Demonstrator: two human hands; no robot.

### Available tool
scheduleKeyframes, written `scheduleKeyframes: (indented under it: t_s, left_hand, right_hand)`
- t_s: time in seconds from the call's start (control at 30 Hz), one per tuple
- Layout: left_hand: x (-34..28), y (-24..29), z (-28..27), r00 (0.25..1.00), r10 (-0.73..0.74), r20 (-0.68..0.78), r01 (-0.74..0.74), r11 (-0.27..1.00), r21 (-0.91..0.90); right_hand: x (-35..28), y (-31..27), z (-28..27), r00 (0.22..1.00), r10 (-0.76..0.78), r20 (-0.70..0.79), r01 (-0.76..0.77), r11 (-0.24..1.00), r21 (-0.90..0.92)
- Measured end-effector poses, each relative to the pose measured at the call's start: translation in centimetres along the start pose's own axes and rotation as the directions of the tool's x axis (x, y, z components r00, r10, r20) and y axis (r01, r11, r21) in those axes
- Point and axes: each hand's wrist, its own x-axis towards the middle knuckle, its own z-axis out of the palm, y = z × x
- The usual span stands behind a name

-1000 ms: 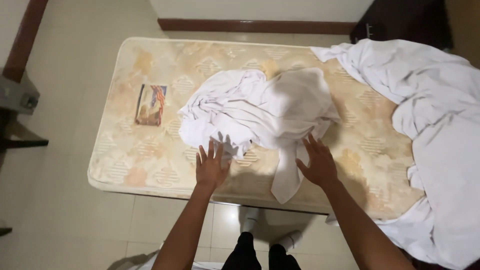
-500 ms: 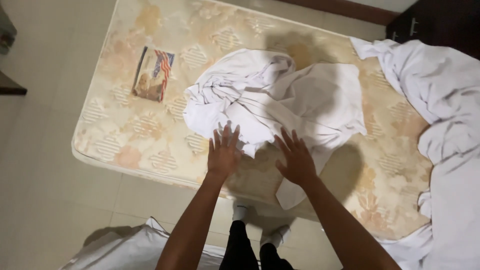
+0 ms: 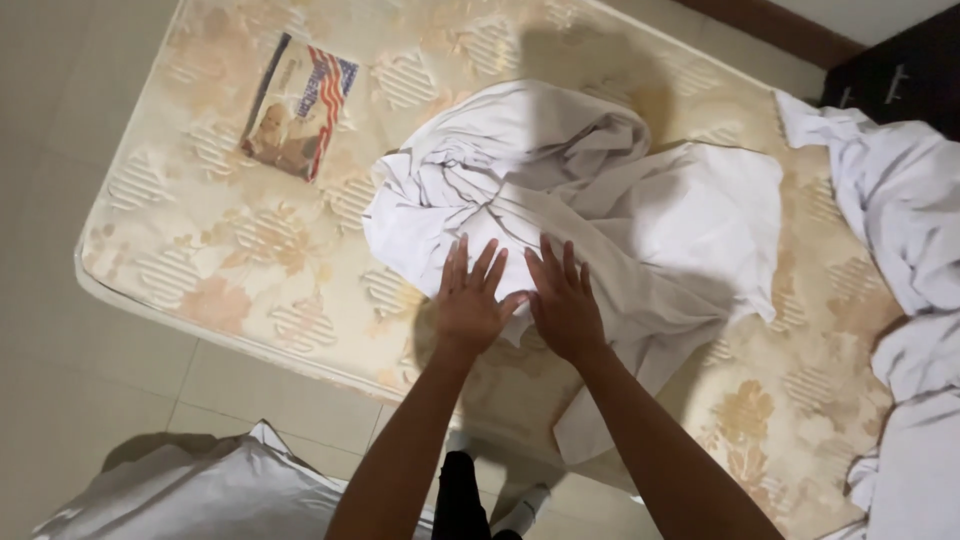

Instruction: The person folds a white bed sheet on a mattress. They smooth the fabric, fold it in half lengthwise, then fold it again into a smaller rectangle, and finally fold it into a compact bundle.

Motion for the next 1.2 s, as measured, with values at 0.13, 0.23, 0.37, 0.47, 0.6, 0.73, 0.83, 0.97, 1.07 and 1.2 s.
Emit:
scheduleKeyframes:
  t_s: [0.13, 0.23, 0.37, 0.47, 0.6, 0.73, 0.83, 0.97, 1.07, 1.2]
  left_hand:
    - [-0.6, -1.1, 2.5, 0.998, -0.065, 0.002, 0.065, 0.995, 0.072]
    - [-1.2, -2.1, 4.5, 0.996, -0.092, 0.001, 0.091, 0.988, 0.127]
    - [-1.4, -3.4, 6.4, 0.991, -0.116, 0.068, 0.111, 0.991, 0.077]
    - [-2.0, -4.0, 8.2, 0.984, -0.139, 0.112, 0.133, 0.989, 0.060]
    - [-2.8, -4.8, 9.8, 0.974, -0.159, 0.160, 0.149, 0.986, 0.077]
    - [-2.9, -5.6, 11.3, 0.959, -0.198, 0.203, 0.193, 0.980, 0.041]
    - [-3.6, -5.7, 12.1, 0.962, -0.188, 0.199, 0.170, 0.980, 0.103]
    - [-3.2, -5.9, 11.3, 0.964, -0.174, 0.201, 0.158, 0.983, 0.093]
    - [-3.9, -5.8, 10.2, 0.967, -0.130, 0.218, 0.116, 0.990, 0.076]
    - [-4.9, -6.7, 9.4, 0.953, -0.045, 0.301, 0.029, 0.998, 0.056]
  right_hand:
    - [1.4, -0.3, 2.4, 1.000, -0.012, 0.010, 0.012, 1.000, -0.021]
    - [2.2, -0.1, 4.1, 0.999, -0.044, -0.019, 0.042, 0.995, -0.089]
    - [3.0, 1.1, 6.8, 0.996, -0.082, -0.044, 0.077, 0.992, -0.104]
    - [2.6, 1.8, 8.3, 0.989, -0.130, -0.068, 0.118, 0.981, -0.153]
    - [2.4, 2.6, 10.4, 0.996, -0.086, 0.006, 0.086, 0.984, -0.153]
    - [3.1, 2.2, 9.3, 0.994, -0.063, 0.086, 0.065, 0.998, -0.019]
    - [3.3, 1.3, 7.7, 0.963, -0.044, 0.265, 0.046, 0.999, -0.003]
    - [3.1, 1.1, 9.4, 0.972, 0.001, 0.233, 0.011, 0.999, -0.052]
    - [1.9, 2.4, 13.0, 0.986, -0.009, 0.164, 0.029, 0.992, -0.121]
    - [1.8, 4.1, 15.5, 0.982, -0.043, 0.184, 0.075, 0.983, -0.169]
